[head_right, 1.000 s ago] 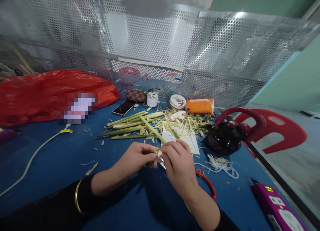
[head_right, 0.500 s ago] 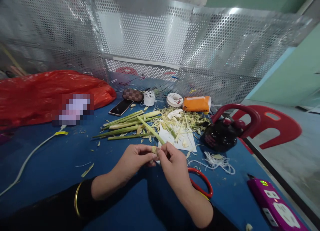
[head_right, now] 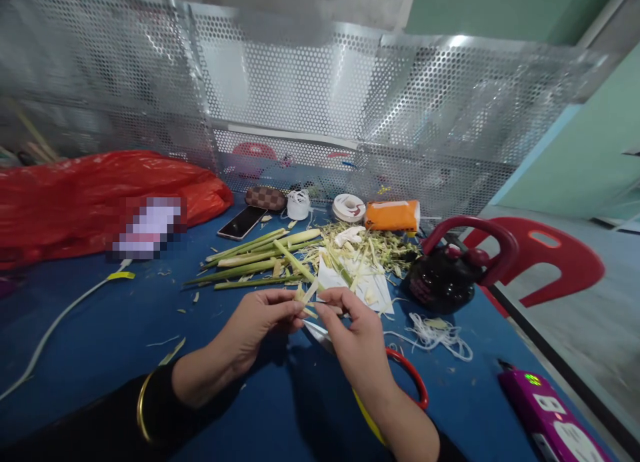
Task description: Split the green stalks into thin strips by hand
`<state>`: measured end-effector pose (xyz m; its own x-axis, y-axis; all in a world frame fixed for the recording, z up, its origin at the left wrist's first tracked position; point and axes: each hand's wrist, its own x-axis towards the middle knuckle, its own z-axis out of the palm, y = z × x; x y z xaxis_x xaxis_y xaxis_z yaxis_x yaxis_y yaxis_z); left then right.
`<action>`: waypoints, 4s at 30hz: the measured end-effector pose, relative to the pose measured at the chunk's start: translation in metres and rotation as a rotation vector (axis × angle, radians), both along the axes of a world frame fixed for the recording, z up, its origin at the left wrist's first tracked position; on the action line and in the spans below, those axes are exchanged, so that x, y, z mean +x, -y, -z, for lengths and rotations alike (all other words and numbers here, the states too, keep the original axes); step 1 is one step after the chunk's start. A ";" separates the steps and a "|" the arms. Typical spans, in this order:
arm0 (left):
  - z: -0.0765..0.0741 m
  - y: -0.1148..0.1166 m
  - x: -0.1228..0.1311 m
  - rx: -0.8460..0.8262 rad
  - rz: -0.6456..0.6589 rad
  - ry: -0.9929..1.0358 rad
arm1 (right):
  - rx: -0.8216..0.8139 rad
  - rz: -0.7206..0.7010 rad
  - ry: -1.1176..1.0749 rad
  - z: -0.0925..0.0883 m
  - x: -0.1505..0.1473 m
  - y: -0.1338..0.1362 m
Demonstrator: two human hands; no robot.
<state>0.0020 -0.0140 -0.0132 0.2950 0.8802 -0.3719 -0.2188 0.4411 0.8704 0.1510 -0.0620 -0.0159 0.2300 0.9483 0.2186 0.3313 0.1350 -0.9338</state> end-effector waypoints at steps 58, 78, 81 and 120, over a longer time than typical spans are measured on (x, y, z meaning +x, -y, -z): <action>0.011 0.015 -0.002 0.778 0.289 -0.579 | -0.227 -0.131 -0.157 0.006 0.000 -0.003; 0.000 0.009 -0.001 0.187 0.617 -0.116 | 0.032 -0.041 0.155 0.010 0.000 -0.003; 0.001 0.010 -0.002 0.114 0.633 -0.107 | 0.055 -0.067 0.206 0.009 -0.001 -0.002; 0.000 0.004 -0.003 0.019 0.143 0.057 | 0.087 0.203 -0.066 0.010 0.003 -0.001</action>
